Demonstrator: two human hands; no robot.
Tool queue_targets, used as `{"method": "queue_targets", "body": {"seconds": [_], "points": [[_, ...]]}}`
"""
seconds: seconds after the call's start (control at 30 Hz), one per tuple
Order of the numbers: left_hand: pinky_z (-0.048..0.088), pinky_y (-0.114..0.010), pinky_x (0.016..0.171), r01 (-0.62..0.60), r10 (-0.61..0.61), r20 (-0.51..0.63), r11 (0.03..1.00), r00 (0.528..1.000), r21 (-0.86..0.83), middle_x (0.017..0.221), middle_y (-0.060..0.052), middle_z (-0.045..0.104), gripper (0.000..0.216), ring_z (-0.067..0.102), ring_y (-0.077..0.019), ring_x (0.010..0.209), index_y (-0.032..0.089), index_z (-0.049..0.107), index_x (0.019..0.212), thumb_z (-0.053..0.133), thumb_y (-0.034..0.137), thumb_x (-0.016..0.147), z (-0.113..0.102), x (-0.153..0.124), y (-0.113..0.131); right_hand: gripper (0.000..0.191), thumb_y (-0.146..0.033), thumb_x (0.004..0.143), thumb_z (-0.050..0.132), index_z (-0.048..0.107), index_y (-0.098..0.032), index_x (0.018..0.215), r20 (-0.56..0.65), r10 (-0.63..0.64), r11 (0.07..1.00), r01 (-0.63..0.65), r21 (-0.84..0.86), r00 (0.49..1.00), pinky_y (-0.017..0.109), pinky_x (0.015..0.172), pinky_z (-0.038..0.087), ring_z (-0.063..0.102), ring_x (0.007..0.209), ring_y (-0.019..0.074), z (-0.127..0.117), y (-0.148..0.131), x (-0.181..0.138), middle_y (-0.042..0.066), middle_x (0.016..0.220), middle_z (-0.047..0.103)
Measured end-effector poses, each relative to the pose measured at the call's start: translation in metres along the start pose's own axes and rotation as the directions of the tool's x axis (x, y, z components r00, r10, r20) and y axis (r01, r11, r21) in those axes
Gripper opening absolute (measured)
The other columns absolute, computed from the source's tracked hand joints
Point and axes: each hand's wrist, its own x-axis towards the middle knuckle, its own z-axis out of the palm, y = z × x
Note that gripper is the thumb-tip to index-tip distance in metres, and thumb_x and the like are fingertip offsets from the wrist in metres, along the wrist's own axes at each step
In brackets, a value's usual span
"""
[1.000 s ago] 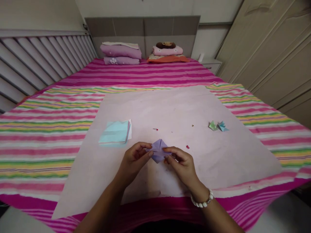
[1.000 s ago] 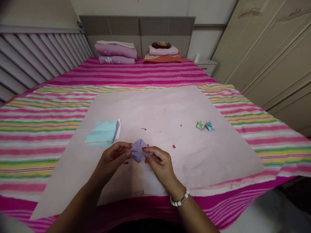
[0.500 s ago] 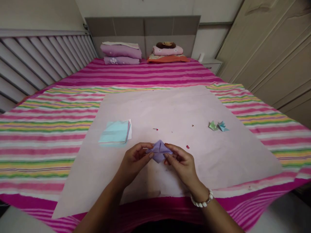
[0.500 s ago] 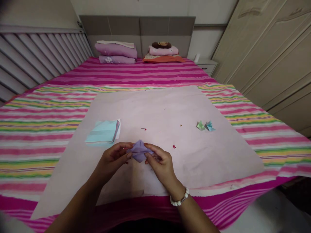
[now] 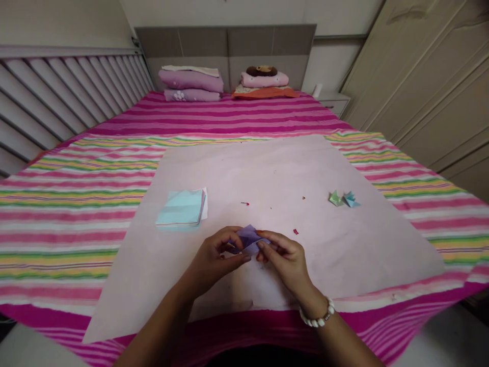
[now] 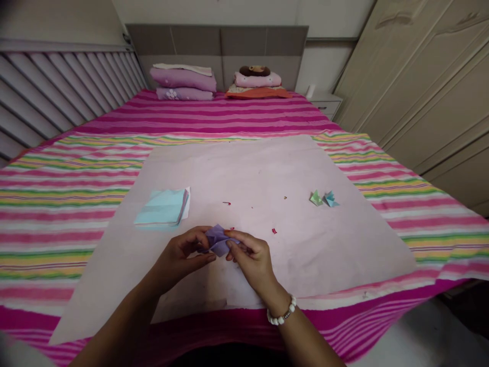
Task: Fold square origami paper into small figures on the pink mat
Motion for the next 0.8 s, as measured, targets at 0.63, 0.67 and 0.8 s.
{"method": "queue_targets", "body": {"seconds": [0.63, 0.67, 0.8], "points": [[0.047, -0.030, 0.080, -0.063, 0.072, -0.036, 0.974, 0.997, 0.219, 0.109, -0.007, 0.061, 0.013, 0.059, -0.0193, 0.099, 0.018, 0.061, 0.071, 0.073, 0.020, 0.073, 0.0009, -0.0032, 0.0006, 0.019, -0.028, 0.079, 0.068, 0.069, -0.019, 0.096, -0.019, -0.004, 1.000, 0.003, -0.023, 1.000, 0.023, 0.047, 0.051, 0.063, 0.050, 0.0132, -0.0011, 0.0003, -0.0035, 0.001, 0.058, 0.068], [0.047, -0.031, 0.081, -0.075, 0.087, -0.039, 0.969, 0.995, 0.235, 0.110, -0.007, 0.061, 0.012, 0.058, -0.0200, 0.101, 0.018, 0.061, 0.071, 0.073, 0.020, 0.073, 0.0009, -0.0035, 0.0002, 0.017, -0.028, 0.079, 0.068, 0.068, -0.019, 0.094, -0.022, 0.000, 1.000, -0.001, -0.021, 1.000, 0.023, 0.047, 0.051, 0.063, 0.050, 0.0133, -0.0010, 0.0006, -0.0037, 0.001, 0.058, 0.068], [0.048, -0.035, 0.084, -0.077, 0.106, -0.098, 0.962, 0.990, 0.261, 0.113, -0.008, 0.061, 0.013, 0.059, -0.0221, 0.102, 0.018, 0.059, 0.071, 0.071, 0.021, 0.074, 0.0012, -0.0045, -0.0007, 0.014, -0.029, 0.079, 0.068, 0.066, -0.019, 0.088, -0.035, 0.018, 1.000, -0.019, -0.019, 0.999, 0.023, 0.046, 0.050, 0.063, 0.049, 0.0134, -0.0003, 0.0002, -0.0039, 0.001, 0.056, 0.068]]}}
